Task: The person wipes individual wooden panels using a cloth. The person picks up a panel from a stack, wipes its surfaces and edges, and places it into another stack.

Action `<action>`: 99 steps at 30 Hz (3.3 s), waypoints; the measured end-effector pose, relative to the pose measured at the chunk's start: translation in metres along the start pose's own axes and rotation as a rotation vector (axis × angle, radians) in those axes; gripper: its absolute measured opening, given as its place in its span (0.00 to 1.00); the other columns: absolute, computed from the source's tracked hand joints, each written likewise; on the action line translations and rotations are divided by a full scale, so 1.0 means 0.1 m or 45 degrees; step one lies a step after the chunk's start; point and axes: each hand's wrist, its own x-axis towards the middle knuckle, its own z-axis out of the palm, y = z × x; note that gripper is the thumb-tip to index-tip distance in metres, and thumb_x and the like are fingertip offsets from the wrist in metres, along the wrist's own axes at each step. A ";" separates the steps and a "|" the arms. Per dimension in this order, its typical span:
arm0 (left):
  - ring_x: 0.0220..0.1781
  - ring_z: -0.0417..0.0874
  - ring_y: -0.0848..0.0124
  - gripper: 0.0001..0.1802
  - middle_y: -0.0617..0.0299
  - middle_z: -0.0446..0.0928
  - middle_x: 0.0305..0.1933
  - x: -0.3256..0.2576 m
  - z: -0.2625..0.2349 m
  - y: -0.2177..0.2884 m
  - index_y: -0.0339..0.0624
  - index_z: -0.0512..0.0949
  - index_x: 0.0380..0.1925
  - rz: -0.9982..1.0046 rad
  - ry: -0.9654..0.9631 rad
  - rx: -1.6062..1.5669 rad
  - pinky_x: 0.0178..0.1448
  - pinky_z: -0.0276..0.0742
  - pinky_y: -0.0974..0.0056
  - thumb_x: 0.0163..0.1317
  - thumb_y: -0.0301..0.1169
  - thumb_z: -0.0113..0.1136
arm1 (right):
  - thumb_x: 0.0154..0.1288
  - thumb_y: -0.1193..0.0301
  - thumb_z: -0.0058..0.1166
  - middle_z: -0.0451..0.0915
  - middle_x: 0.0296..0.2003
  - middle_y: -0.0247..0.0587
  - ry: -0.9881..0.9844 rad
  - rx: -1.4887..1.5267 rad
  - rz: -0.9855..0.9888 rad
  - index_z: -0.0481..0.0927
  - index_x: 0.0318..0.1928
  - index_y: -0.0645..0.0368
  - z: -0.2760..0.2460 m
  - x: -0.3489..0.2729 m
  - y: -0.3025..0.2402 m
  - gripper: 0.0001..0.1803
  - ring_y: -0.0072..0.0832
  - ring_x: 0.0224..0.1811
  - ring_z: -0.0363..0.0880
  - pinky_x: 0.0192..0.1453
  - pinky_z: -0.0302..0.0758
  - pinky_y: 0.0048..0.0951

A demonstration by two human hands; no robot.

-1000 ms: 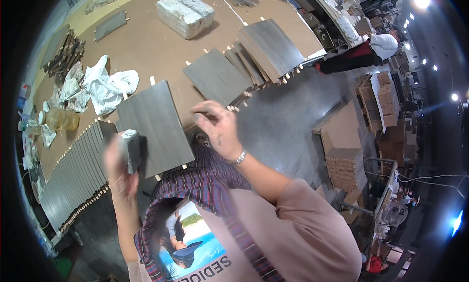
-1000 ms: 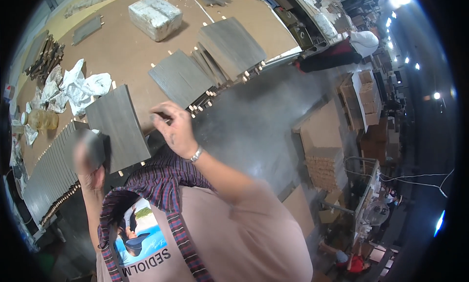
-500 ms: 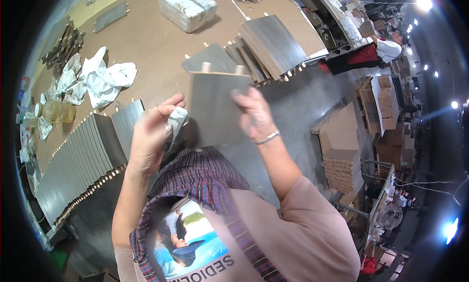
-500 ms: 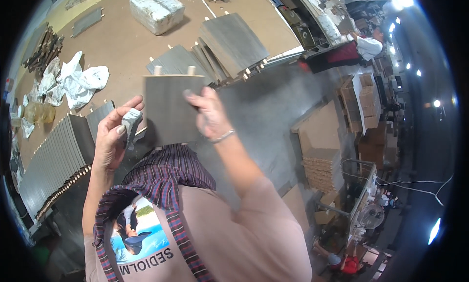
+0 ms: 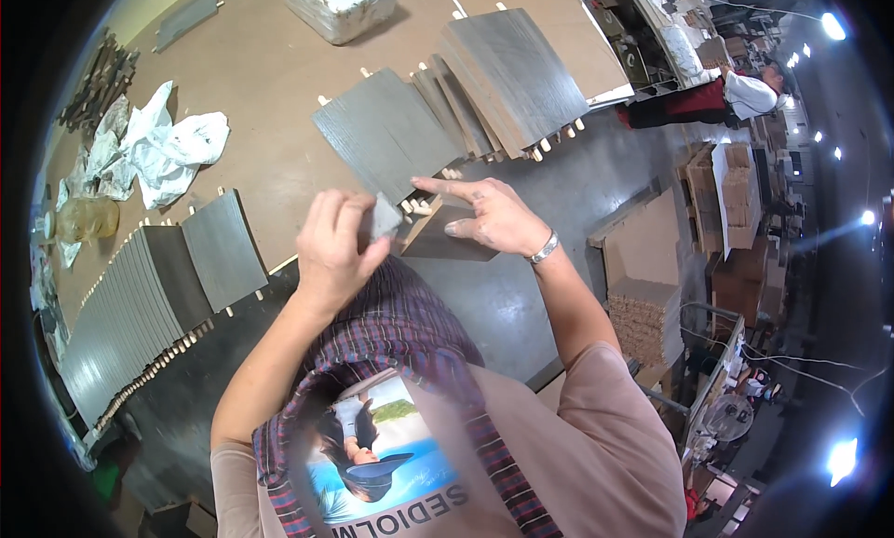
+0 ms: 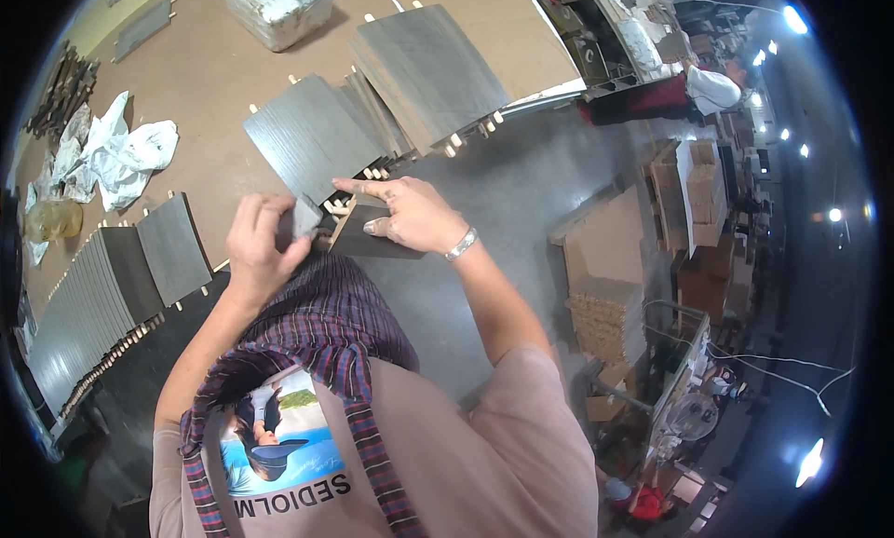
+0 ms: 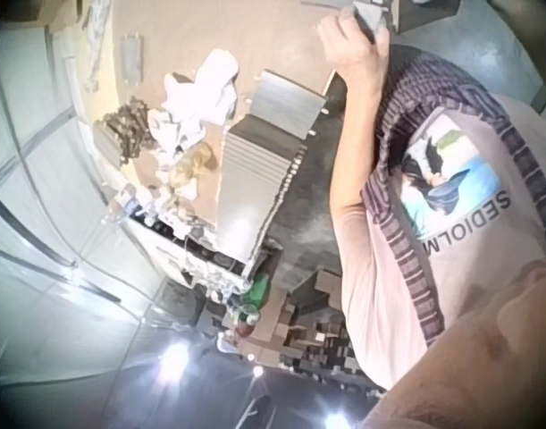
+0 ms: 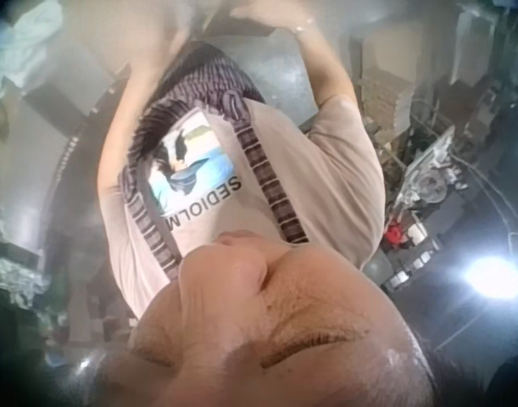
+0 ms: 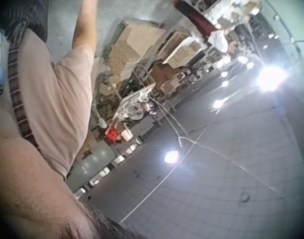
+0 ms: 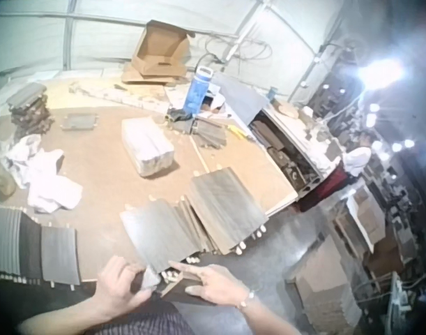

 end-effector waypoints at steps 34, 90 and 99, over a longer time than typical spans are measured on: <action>0.58 0.79 0.63 0.23 0.48 0.76 0.57 -0.08 -1.29 -0.24 0.30 0.70 0.57 -0.865 0.289 -1.502 0.65 0.73 0.59 0.65 0.32 0.57 | 0.65 0.75 0.55 0.78 0.47 0.40 0.070 2.114 0.105 0.70 0.57 0.62 0.85 0.63 -0.76 0.21 0.30 0.49 0.79 0.57 0.76 0.35; 0.47 0.77 0.75 0.23 0.61 0.78 0.47 -0.43 -1.66 -0.28 0.34 0.74 0.56 -0.744 0.320 -1.136 0.52 0.72 0.69 0.59 0.27 0.61 | 0.75 0.55 0.39 0.77 0.35 0.42 0.231 2.183 0.494 0.69 0.56 0.64 1.29 1.19 -1.11 0.24 0.34 0.33 0.77 0.39 0.76 0.37; 0.36 0.80 0.63 0.24 0.54 0.78 0.37 0.10 -1.63 0.04 0.33 0.80 0.43 0.208 0.070 -0.279 0.41 0.76 0.63 0.41 0.28 0.70 | 0.71 0.52 0.40 0.72 0.25 0.32 -0.169 1.969 -0.218 0.72 0.43 0.59 2.03 1.23 -0.94 0.21 0.24 0.24 0.72 0.29 0.72 0.27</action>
